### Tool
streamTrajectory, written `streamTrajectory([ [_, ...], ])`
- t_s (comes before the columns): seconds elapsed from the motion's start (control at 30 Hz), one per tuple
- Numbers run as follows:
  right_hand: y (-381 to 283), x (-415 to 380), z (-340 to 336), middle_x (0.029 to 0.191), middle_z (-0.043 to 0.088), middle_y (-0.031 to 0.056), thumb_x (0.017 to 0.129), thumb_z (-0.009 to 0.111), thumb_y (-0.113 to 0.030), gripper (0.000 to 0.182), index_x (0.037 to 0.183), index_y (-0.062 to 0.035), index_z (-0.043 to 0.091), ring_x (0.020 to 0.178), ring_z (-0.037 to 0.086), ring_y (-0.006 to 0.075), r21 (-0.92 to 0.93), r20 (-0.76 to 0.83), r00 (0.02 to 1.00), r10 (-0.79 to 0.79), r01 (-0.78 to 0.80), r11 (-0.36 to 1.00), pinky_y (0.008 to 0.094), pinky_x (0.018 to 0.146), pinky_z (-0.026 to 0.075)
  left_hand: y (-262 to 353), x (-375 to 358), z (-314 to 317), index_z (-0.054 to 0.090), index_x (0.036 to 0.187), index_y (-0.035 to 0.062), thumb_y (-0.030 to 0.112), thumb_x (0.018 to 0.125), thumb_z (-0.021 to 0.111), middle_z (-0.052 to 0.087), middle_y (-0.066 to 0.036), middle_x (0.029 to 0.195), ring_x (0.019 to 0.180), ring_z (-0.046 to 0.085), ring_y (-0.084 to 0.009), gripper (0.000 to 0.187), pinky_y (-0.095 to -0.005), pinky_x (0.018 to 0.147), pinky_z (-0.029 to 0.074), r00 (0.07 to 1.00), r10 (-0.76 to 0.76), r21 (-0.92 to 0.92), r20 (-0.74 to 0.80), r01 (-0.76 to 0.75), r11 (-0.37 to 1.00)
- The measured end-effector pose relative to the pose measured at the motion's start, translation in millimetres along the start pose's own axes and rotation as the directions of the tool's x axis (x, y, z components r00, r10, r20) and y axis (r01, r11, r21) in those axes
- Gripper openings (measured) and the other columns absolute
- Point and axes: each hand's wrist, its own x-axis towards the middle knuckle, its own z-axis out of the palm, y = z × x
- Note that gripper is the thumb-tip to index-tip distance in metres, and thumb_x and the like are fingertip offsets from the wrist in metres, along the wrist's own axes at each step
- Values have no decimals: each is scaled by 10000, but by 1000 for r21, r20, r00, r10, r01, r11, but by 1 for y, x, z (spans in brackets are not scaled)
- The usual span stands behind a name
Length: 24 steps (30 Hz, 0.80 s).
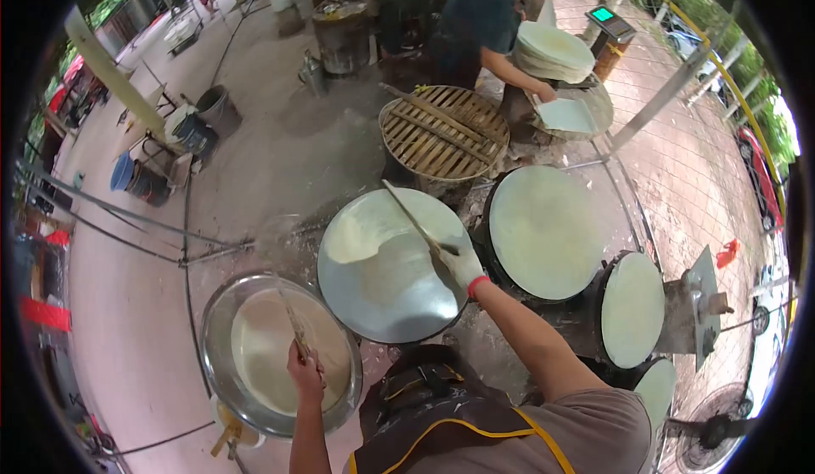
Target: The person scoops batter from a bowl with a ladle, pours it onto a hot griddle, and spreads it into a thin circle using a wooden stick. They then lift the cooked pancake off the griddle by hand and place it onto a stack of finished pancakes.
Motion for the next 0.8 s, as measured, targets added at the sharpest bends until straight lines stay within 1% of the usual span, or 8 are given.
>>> streamTrajectory([
  [0.03, -17, -4, 17, 725, 603, 4, 850, 593, -234, 273, 1069, -80, 644, 525, 500, 66, -458, -13, 993, -116, 97, 884, 220, 453, 412, 9, -4, 9, 475, 1192, 25, 59, 856, 500, 384, 17, 672, 434, 368, -88, 338, -231, 403, 357, 998, -65, -119, 16, 66, 991],
  [0.17, -69, -51, 37, 635, 545, -25, 854, 586, -251, 222, 1024, -127, 658, 466, 418, 48, -642, 294, 885, 360, -97, 761, 228, 403, 333, 13, -25, 24, 466, 1095, 39, 101, 882, 469, 372, 22, 634, 424, 341, -62, 222, -206, 384, 310, 953, -293, -433, -81, 231, 871],
  [0.27, -49, -22, 2, 613, 510, -41, 848, 587, -242, 215, 1008, -114, 655, 458, 395, 52, -435, 446, 895, -12, 228, 871, 241, 398, 305, -5, -48, 5, 465, 1019, 59, 129, 893, 454, 381, 19, 621, 433, 354, -55, 145, -197, 379, 315, 907, -400, -662, -131, 220, 716],
  [0.33, -69, 0, 8, 617, 499, -41, 845, 573, -228, 250, 1039, -87, 644, 462, 388, 53, -336, 220, 971, 97, -18, 942, 228, 411, 301, -37, -57, -20, 466, 975, 72, 140, 902, 452, 387, 21, 623, 427, 348, -56, 101, -197, 375, 322, 870, -481, -833, -107, 185, 521],
  [0.5, -71, -5, 5, 596, 490, -17, 831, 617, -266, 250, 1007, -91, 640, 414, 374, 71, -615, 547, 741, 389, 40, 788, 237, 372, 282, -70, -97, -44, 465, 836, 77, 117, 889, 485, 390, 28, 598, 413, 370, -45, 69, -192, 348, 352, 724, -667, -948, -176, 58, 313],
  [0.57, -66, -30, -42, 610, 507, 0, 821, 633, -286, 293, 1034, -85, 627, 403, 394, 74, -613, 514, 581, 631, -265, 744, 236, 350, 283, -69, -119, -40, 454, 787, 78, 106, 890, 478, 393, 26, 583, 414, 389, -44, 109, -193, 347, 372, 675, -697, -930, -241, 45, 365],
  [0.67, -79, -18, -63, 608, 507, 2, 821, 627, -262, 299, 1060, -84, 614, 385, 394, 72, -718, 434, 722, 539, -84, 691, 233, 330, 269, -79, -141, -42, 435, 728, 87, 107, 890, 463, 402, 23, 564, 410, 409, -46, 165, -196, 353, 390, 667, -719, -949, -195, 57, 310],
  [0.8, -94, 54, -8, 630, 531, 10, 798, 647, -190, 259, 1035, -88, 628, 392, 393, 73, -300, 411, 873, 261, -141, 944, 243, 339, 292, -96, -153, -41, 431, 712, 89, 111, 886, 453, 408, 23, 556, 406, 424, -49, 177, -199, 362, 391, 675, -732, -986, -95, 39, 163],
])
